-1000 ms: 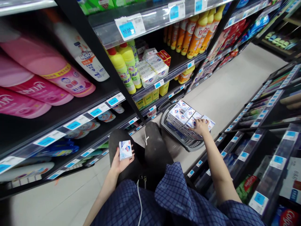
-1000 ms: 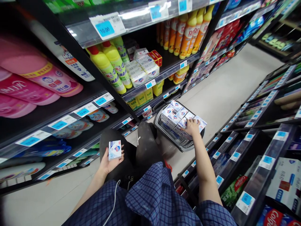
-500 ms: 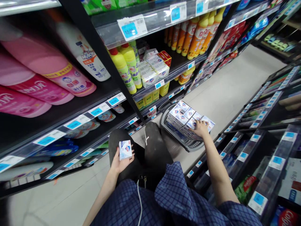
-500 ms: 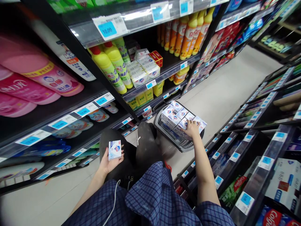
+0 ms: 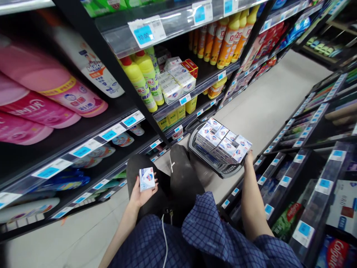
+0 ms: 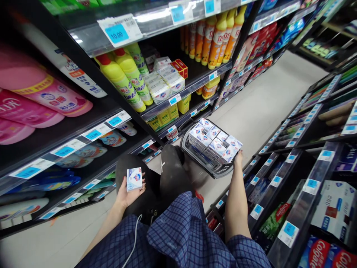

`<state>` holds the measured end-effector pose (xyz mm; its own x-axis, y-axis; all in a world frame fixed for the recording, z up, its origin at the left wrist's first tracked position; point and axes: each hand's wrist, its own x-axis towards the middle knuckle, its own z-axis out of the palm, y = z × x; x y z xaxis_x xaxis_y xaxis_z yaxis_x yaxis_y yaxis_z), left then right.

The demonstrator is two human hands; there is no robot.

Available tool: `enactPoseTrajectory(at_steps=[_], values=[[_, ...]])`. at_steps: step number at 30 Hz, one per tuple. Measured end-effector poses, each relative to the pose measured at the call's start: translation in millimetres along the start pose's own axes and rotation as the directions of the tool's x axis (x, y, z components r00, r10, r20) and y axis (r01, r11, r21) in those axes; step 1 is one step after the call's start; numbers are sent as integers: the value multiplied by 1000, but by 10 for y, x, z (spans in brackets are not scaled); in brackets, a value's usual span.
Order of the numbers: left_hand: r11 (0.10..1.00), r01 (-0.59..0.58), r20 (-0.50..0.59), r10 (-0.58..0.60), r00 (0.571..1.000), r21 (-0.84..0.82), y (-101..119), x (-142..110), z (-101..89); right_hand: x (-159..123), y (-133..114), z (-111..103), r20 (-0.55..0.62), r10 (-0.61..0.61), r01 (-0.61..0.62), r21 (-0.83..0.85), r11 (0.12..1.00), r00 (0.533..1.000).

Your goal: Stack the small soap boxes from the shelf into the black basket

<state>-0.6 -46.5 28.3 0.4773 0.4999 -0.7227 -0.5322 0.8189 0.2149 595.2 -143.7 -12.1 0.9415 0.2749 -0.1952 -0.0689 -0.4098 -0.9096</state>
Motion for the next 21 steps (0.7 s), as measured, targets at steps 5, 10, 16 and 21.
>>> enactPoseTrajectory(at_steps=[5,10,16,21], values=[[1000,-7,-4,7,1000,1,-14,-39,62,-127,-94,177,3,0,0,-105,994,1000],[1000,1,-30,-1,1000,16,-14,-65,126,-396,-369,78,87,-329,313,-602,735,940],[984,-12,-15,14,1000,179,-6,-55,137,-618,-649,166,658,-308,719,-676,159,687],[877,-104,39,97,995,469,-33,-43,189,-638,-740,99,642,-297,703,-681,205,707]])
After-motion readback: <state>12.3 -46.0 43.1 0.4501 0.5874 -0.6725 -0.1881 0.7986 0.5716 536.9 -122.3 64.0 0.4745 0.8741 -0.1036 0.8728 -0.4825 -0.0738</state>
